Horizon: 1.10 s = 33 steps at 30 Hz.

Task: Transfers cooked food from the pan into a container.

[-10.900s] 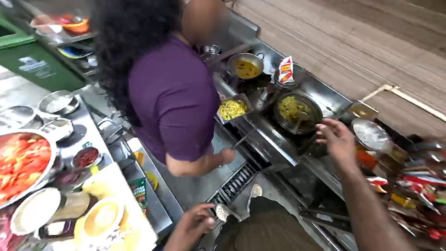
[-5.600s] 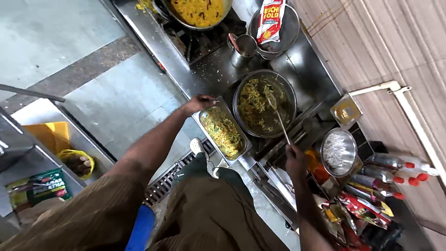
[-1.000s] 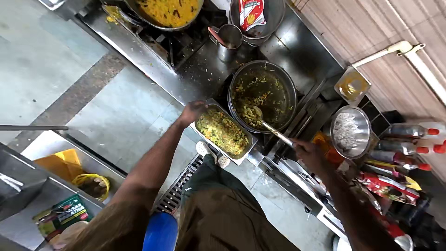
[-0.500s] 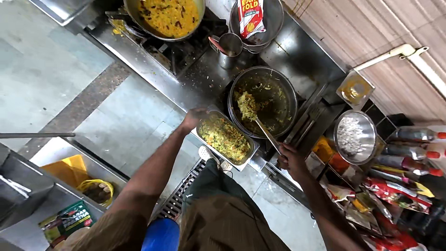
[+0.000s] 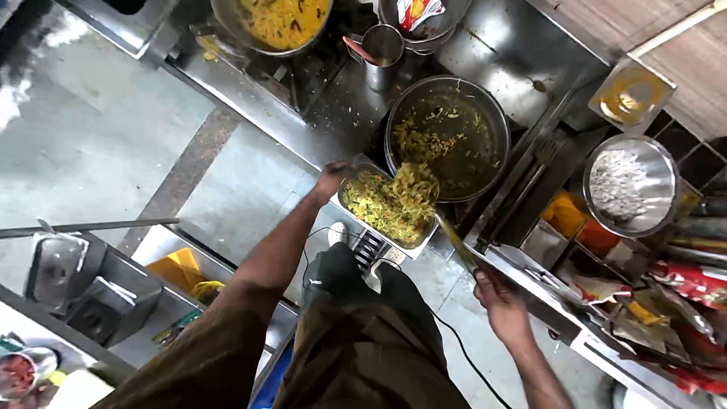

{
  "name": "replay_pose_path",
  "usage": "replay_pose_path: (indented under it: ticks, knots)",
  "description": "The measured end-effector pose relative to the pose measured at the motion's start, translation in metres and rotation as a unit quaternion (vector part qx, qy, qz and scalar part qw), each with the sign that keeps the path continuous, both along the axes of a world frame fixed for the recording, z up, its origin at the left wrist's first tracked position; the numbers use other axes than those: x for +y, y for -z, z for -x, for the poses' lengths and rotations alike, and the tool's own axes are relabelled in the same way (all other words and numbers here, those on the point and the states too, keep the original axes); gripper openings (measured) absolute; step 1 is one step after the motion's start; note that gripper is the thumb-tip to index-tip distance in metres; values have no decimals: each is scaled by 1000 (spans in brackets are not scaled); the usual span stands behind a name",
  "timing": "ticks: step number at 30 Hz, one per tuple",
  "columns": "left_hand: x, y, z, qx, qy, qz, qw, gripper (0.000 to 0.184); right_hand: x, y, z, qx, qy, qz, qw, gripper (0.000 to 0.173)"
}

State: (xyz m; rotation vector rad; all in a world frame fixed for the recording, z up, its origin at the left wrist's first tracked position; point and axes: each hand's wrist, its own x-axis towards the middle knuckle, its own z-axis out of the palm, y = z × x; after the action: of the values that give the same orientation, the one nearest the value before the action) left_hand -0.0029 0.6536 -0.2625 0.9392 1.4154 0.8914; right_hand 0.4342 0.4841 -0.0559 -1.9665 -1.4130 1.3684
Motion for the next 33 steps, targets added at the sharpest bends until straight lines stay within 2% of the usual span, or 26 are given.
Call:
replay_pose_path:
  ticks: [3,5,7,10,12,17,20,22,24,28,30,33]
  knots:
    - [0,-4,-1,-7,5,7,1000,34,-32,32,36,-168,-86,-114,975,37]
    - [-1,-1,-1,-6,3,12,1000,35,-49,50,62,-260,-107,-134,950,36]
    - [3,7,1,-14,-3,6,1000,35,-62,65,85,-313,-94,-148,933,37]
    - [4,13,3,-36,-2,2,999,33,-84,62,107,-331,-39,-168,928,37]
    - [3,12,3,-43,-2,-6,999,31,-99,49,114,-303,6,-179,936,37]
    - [6,8,2,-44,1,-26,999,24,-107,5,120,-153,118,-184,964,37]
    - [1,4,1,-42,-5,-7,999,25,-107,-8,138,-58,161,-141,975,38]
    - [2,3,1,-40,-5,6,999,28,-111,2,160,39,189,-75,978,37]
    - [2,4,0,-36,-2,11,999,31,-115,34,182,97,199,-15,975,35]
    - [-3,8,-3,-39,-15,-1,999,31,-117,99,217,79,219,14,973,34]
    - [-1,7,-4,-41,-18,-4,999,33,-117,109,223,82,267,5,960,33]
    - [-1,7,-3,-45,-7,5,999,33,-129,103,216,77,319,-4,945,32]
